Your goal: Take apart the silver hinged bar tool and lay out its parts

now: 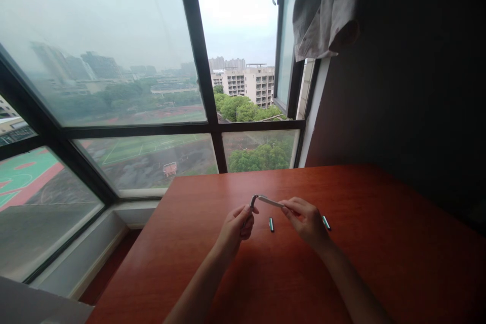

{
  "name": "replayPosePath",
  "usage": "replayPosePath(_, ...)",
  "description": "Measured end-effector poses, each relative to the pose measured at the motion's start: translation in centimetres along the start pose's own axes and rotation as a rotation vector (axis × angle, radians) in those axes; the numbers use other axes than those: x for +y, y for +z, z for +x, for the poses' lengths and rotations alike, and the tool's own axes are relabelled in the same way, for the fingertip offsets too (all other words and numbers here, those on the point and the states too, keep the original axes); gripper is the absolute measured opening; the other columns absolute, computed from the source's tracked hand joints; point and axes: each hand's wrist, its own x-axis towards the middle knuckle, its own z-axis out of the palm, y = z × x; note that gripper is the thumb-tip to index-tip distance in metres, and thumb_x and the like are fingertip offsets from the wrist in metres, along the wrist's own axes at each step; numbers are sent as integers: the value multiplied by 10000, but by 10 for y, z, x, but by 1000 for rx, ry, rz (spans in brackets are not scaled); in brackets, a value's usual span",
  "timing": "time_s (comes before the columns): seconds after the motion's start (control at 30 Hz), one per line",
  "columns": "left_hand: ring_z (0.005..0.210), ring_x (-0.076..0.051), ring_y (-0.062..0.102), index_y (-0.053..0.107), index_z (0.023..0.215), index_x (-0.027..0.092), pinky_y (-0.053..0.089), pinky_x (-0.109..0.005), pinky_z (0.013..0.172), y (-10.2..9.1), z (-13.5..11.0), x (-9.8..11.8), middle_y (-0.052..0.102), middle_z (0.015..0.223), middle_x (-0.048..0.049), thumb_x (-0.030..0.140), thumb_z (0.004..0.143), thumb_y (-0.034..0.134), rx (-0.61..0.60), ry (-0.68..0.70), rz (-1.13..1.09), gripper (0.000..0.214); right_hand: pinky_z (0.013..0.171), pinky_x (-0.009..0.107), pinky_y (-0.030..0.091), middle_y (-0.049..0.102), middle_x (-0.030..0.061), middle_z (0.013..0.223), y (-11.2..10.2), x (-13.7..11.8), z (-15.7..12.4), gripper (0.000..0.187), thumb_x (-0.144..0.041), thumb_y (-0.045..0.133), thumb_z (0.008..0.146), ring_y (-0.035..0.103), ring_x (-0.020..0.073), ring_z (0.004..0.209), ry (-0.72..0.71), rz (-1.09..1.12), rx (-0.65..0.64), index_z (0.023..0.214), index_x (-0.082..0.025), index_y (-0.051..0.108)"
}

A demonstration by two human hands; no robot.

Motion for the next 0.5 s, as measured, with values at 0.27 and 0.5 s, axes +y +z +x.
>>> replayPosePath(0.27, 394, -20, 183, 573, 818, 134, 79, -171, 392, -1, 1, 1, 301, 514, 93, 455, 740, 666, 1, 0, -17, 344, 606, 258, 459, 651, 55, 773, -1, 2, 1, 250, -338, 491, 906, 591, 178, 704, 0, -4, 8, 965, -220, 704)
replayPosePath(0.5, 395, -19, 175, 562, 826, 139, 74, -169, 391, -3, 2, -2, 300, 509, 96, 445, 754, 658, -3, 2, -18, 328, 609, 256, 456, 653, 56, 773, -1, 0, 1, 248, -342, 496, 901, 588, 178, 699, 28, -52, 19, 941, -218, 708)
